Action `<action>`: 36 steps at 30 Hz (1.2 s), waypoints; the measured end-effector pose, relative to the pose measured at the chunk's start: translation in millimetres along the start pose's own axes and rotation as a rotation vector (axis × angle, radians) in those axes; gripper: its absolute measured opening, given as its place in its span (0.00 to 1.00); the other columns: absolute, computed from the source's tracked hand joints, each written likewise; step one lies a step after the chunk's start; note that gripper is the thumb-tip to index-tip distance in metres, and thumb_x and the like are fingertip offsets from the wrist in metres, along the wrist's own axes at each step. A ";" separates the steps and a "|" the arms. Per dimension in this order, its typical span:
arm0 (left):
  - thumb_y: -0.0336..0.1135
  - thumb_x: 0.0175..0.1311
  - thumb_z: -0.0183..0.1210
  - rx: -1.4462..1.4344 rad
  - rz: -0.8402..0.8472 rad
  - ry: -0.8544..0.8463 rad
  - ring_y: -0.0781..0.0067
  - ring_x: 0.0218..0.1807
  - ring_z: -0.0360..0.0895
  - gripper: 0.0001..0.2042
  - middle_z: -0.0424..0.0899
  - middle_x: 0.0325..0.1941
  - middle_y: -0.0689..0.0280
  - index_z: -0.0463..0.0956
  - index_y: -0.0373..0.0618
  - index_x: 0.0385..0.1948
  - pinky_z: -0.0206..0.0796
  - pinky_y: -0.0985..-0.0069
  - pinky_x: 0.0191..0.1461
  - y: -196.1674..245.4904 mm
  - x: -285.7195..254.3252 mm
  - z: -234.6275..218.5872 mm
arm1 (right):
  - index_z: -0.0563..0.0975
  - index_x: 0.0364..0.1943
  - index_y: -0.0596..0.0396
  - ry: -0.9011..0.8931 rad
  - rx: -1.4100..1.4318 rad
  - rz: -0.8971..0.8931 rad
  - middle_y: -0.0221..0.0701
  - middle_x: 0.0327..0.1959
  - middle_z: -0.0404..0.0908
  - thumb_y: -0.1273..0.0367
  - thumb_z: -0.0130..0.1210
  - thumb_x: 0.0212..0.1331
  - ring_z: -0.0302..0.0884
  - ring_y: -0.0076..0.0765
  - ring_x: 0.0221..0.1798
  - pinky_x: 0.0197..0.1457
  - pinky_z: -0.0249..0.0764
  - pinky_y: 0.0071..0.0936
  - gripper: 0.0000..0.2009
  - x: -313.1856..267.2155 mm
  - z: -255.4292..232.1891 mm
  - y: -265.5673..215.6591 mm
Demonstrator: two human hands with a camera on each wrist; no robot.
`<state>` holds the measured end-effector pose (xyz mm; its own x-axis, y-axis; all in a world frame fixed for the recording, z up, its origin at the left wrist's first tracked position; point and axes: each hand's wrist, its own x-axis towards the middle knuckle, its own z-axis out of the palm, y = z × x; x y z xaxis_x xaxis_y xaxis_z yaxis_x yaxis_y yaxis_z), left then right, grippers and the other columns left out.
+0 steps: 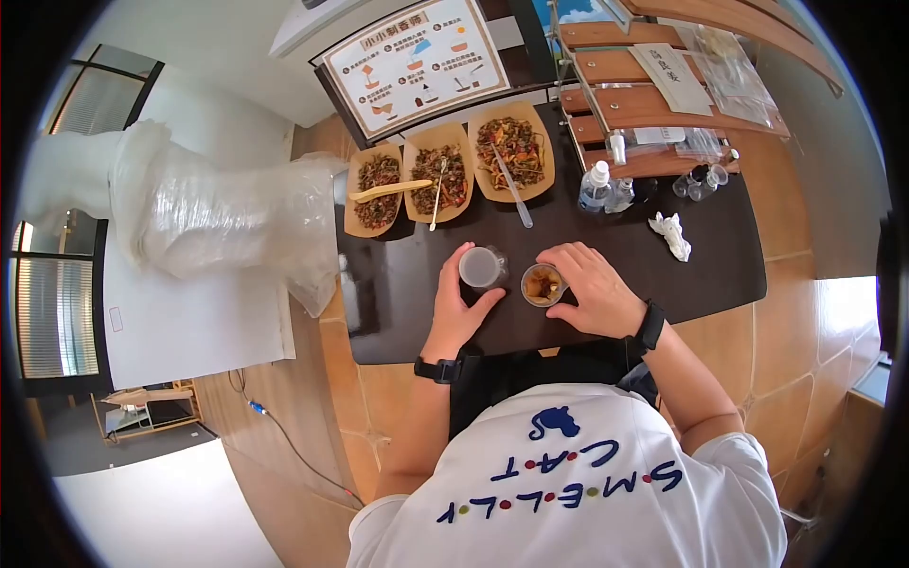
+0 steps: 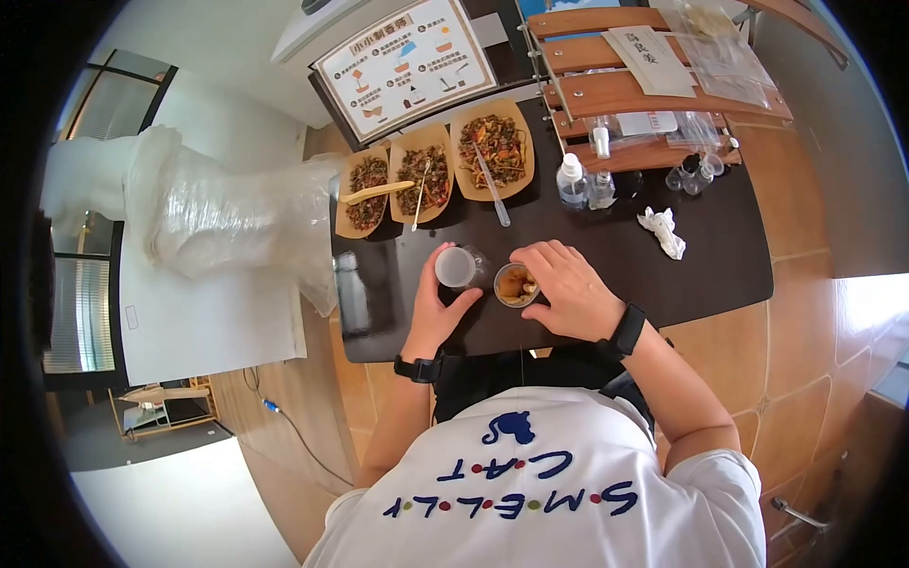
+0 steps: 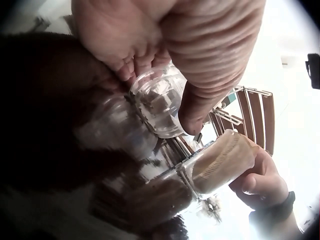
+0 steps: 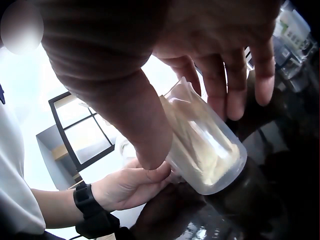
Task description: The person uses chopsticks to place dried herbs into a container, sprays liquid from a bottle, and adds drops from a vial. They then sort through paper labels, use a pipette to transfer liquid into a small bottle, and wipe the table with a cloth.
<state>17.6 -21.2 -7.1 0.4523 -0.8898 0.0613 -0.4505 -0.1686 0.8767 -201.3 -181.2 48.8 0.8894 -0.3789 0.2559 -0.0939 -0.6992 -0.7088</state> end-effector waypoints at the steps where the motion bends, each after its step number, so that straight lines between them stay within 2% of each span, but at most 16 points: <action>1: 0.31 0.55 0.75 -0.002 0.001 -0.004 0.65 0.73 0.66 0.42 0.69 0.73 0.59 0.60 0.42 0.71 0.56 0.69 0.76 -0.4 0.2 0.5 | 0.71 0.57 0.55 -0.003 0.008 0.007 0.40 0.54 0.76 0.71 0.74 0.42 0.72 0.53 0.57 0.62 0.68 0.43 0.33 0.8 0.1 -0.6; 10: 0.33 0.55 0.75 -0.014 0.011 0.013 0.67 0.72 0.67 0.41 0.69 0.72 0.60 0.60 0.42 0.71 0.57 0.69 0.75 -0.5 0.3 1.6 | 0.71 0.55 0.55 0.084 -0.007 0.026 0.40 0.51 0.77 0.72 0.71 0.45 0.74 0.54 0.54 0.60 0.70 0.43 0.29 8.3 10.4 5.6; 12: 0.36 0.52 0.77 -0.036 0.012 0.052 0.59 0.68 0.71 0.39 0.73 0.67 0.59 0.66 0.44 0.67 0.62 0.66 0.71 0.3 0.4 2.6 | 0.71 0.55 0.56 0.109 -0.013 0.021 0.40 0.51 0.77 0.72 0.71 0.45 0.74 0.54 0.54 0.60 0.70 0.43 0.29 11.4 13.0 8.3; 14: 0.36 0.52 0.77 -0.037 0.014 0.052 0.59 0.68 0.71 0.39 0.73 0.67 0.59 0.66 0.44 0.67 0.62 0.66 0.71 0.2 0.3 2.9 | 0.70 0.56 0.55 0.154 -0.050 -0.012 0.38 0.48 0.77 0.71 0.70 0.46 0.76 0.51 0.51 0.54 0.71 0.42 0.30 14.5 15.6 10.2; 24: 0.38 0.52 0.77 -0.011 0.006 0.052 0.59 0.68 0.71 0.39 0.73 0.66 0.58 0.66 0.44 0.67 0.63 0.66 0.70 0.7 0.6 2.0 | 0.69 0.58 0.55 0.189 -0.032 0.018 0.38 0.48 0.76 0.68 0.73 0.44 0.76 0.52 0.52 0.56 0.72 0.42 0.34 17.8 18.0 10.3; 27: 0.37 0.51 0.78 -0.024 0.017 0.051 0.59 0.68 0.71 0.41 0.72 0.67 0.58 0.65 0.43 0.68 0.63 0.66 0.71 -0.2 0.5 2.3 | 0.67 0.61 0.56 0.159 -0.045 0.085 0.40 0.51 0.75 0.69 0.75 0.42 0.75 0.51 0.54 0.61 0.71 0.41 0.38 11.9 5.8 4.6; 29: 0.37 0.50 0.78 -0.020 0.019 0.046 0.59 0.69 0.70 0.43 0.71 0.68 0.57 0.63 0.42 0.69 0.62 0.66 0.72 2.6 -0.4 2.1 | 0.69 0.58 0.56 0.163 -0.043 0.113 0.38 0.48 0.75 0.68 0.76 0.41 0.76 0.48 0.49 0.55 0.74 0.39 0.36 6.9 -2.4 5.1; 30: 0.36 0.49 0.79 -0.017 0.023 0.039 0.59 0.70 0.70 0.44 0.70 0.69 0.57 0.62 0.42 0.69 0.62 0.66 0.73 3.8 -0.6 2.1 | 0.69 0.58 0.56 0.162 -0.043 0.112 0.38 0.48 0.75 0.68 0.76 0.41 0.76 0.48 0.49 0.55 0.74 0.39 0.36 3.7 -5.1 8.0; 32: 0.36 0.49 0.79 -0.024 0.025 0.039 0.59 0.70 0.70 0.45 0.69 0.69 0.56 0.61 0.42 0.70 0.62 0.66 0.73 4.0 -0.7 2.4 | 0.70 0.50 0.53 0.057 -0.017 0.233 0.36 0.44 0.76 0.64 0.76 0.43 0.78 0.47 0.45 0.48 0.75 0.38 0.30 -3.1 -10.1 14.2; 33: 0.36 0.48 0.79 -0.031 0.027 0.036 0.59 0.71 0.69 0.46 0.68 0.70 0.56 0.60 0.42 0.71 0.61 0.66 0.74 3.3 -1.1 3.1 | 0.72 0.38 0.53 0.122 -0.051 0.191 0.34 0.34 0.76 0.62 0.75 0.45 0.78 0.46 0.37 0.39 0.74 0.37 0.23 -4.6 -10.6 17.2; 34: 0.36 0.48 0.79 -0.032 0.027 0.033 0.59 0.71 0.69 0.46 0.68 0.70 0.56 0.60 0.42 0.71 0.61 0.66 0.74 2.2 -1.1 3.7 | 0.72 0.38 0.53 0.123 -0.051 0.194 0.34 0.34 0.76 0.62 0.75 0.45 0.78 0.46 0.37 0.39 0.74 0.37 0.23 -6.3 -11.4 19.9; 36: 0.35 0.49 0.79 -0.015 0.034 0.037 0.59 0.71 0.69 0.46 0.68 0.70 0.56 0.59 0.42 0.71 0.61 0.66 0.74 -0.6 -0.3 3.7 | 0.73 0.27 0.53 -0.013 -0.126 0.312 0.34 0.24 0.76 0.57 0.73 0.49 0.78 0.48 0.31 0.34 0.73 0.40 0.20 -8.2 -11.8 24.7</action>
<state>14.9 -22.4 -9.4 0.4648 -0.8787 0.1088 -0.4549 -0.1317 0.8807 -216.2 -202.5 37.1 0.8147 -0.5791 0.0304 -0.4161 -0.6203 -0.6649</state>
